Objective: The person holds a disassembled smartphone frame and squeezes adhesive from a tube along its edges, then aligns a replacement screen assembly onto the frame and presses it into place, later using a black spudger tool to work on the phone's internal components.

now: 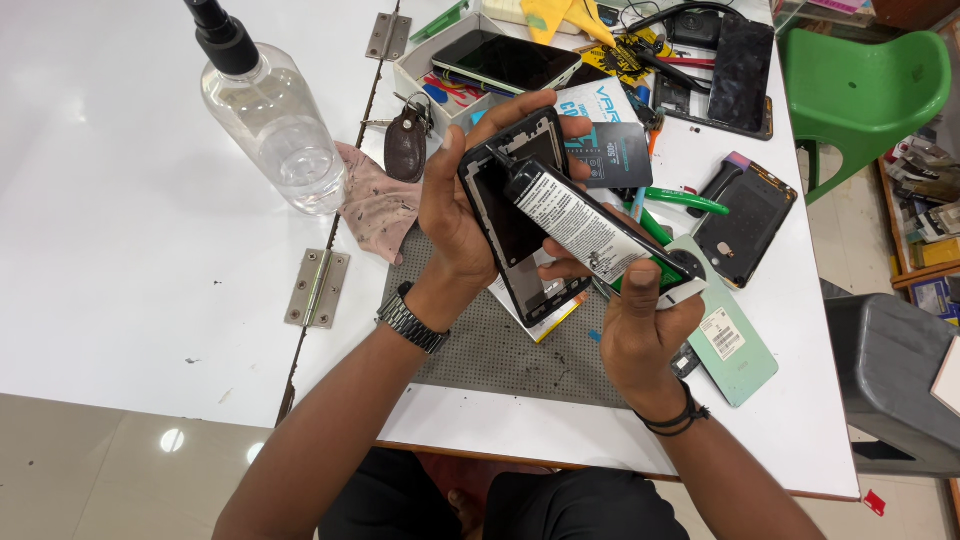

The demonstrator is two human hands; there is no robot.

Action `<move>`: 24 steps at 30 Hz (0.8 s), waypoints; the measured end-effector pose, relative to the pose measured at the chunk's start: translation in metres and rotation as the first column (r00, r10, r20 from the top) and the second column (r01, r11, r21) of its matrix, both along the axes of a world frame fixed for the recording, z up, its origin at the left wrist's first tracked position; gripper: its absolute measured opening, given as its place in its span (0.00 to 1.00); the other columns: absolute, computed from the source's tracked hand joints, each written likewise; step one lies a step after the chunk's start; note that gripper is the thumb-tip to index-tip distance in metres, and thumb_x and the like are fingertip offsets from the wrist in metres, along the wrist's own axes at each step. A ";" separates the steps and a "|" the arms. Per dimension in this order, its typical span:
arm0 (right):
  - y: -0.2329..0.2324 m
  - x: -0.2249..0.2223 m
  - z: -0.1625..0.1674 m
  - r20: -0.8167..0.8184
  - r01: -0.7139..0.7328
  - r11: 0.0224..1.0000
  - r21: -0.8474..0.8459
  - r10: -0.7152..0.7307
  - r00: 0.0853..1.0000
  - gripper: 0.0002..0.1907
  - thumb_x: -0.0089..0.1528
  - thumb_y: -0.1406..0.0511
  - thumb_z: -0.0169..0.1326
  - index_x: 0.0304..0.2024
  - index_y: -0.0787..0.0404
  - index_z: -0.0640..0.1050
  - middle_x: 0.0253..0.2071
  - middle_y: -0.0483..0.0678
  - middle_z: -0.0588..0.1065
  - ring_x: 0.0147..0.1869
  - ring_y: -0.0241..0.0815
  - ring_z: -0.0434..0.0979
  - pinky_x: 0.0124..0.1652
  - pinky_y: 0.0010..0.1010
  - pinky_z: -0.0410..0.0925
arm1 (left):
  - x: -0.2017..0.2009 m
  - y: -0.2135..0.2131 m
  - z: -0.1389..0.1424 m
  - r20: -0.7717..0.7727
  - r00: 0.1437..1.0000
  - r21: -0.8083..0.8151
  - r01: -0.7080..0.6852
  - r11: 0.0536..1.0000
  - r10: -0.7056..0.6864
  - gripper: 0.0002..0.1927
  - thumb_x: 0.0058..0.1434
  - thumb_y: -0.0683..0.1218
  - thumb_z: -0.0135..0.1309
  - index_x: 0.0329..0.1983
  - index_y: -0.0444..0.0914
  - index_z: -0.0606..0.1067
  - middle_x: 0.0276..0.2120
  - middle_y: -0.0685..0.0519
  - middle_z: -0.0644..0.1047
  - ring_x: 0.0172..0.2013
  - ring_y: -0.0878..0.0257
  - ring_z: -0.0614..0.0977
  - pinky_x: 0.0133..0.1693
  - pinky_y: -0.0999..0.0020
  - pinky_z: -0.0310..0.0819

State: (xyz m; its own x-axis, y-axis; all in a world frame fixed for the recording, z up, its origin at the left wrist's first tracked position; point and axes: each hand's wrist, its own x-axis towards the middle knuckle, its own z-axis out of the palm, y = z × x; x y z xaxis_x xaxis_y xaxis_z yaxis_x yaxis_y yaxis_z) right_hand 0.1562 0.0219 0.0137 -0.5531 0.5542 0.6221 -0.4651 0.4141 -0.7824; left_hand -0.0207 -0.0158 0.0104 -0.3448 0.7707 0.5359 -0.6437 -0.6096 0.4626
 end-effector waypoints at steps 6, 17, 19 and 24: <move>0.002 0.003 -0.002 0.042 -0.018 1.000 -0.018 0.018 0.999 0.30 0.77 0.53 0.41 0.66 0.75 0.67 0.56 0.64 0.77 0.55 0.55 0.83 0.51 0.49 0.81 | 0.001 -0.001 0.001 -0.016 1.000 -0.011 -0.024 1.000 0.023 0.40 0.75 0.66 0.35 0.71 0.28 0.60 0.58 0.33 0.74 0.49 0.53 0.83 0.52 0.59 0.83; -0.003 0.004 -0.002 0.039 0.024 1.000 -0.013 -0.023 0.999 0.31 0.77 0.52 0.42 0.65 0.76 0.66 0.53 0.65 0.78 0.51 0.57 0.84 0.48 0.48 0.81 | 0.003 -0.002 0.004 -0.009 1.000 -0.005 -0.014 1.000 0.014 0.40 0.75 0.66 0.36 0.71 0.28 0.60 0.58 0.33 0.74 0.49 0.52 0.82 0.53 0.58 0.81; -0.003 0.005 -0.003 0.014 -0.022 0.999 -0.050 0.023 1.000 0.32 0.77 0.51 0.42 0.66 0.76 0.66 0.54 0.65 0.77 0.52 0.56 0.83 0.49 0.48 0.81 | 0.003 -0.002 0.002 -0.002 1.000 0.000 0.000 1.000 0.000 0.40 0.75 0.66 0.36 0.71 0.28 0.60 0.58 0.33 0.74 0.49 0.53 0.82 0.53 0.58 0.81; 0.007 0.004 -0.006 -0.147 0.011 0.980 -0.198 -0.040 0.988 0.32 0.76 0.50 0.45 0.63 0.75 0.69 0.47 0.64 0.79 0.46 0.55 0.84 0.42 0.47 0.80 | 0.005 -0.003 -0.005 0.074 0.995 -0.006 0.073 0.997 -0.072 0.40 0.75 0.66 0.35 0.72 0.27 0.60 0.59 0.34 0.74 0.54 0.53 0.80 0.58 0.58 0.77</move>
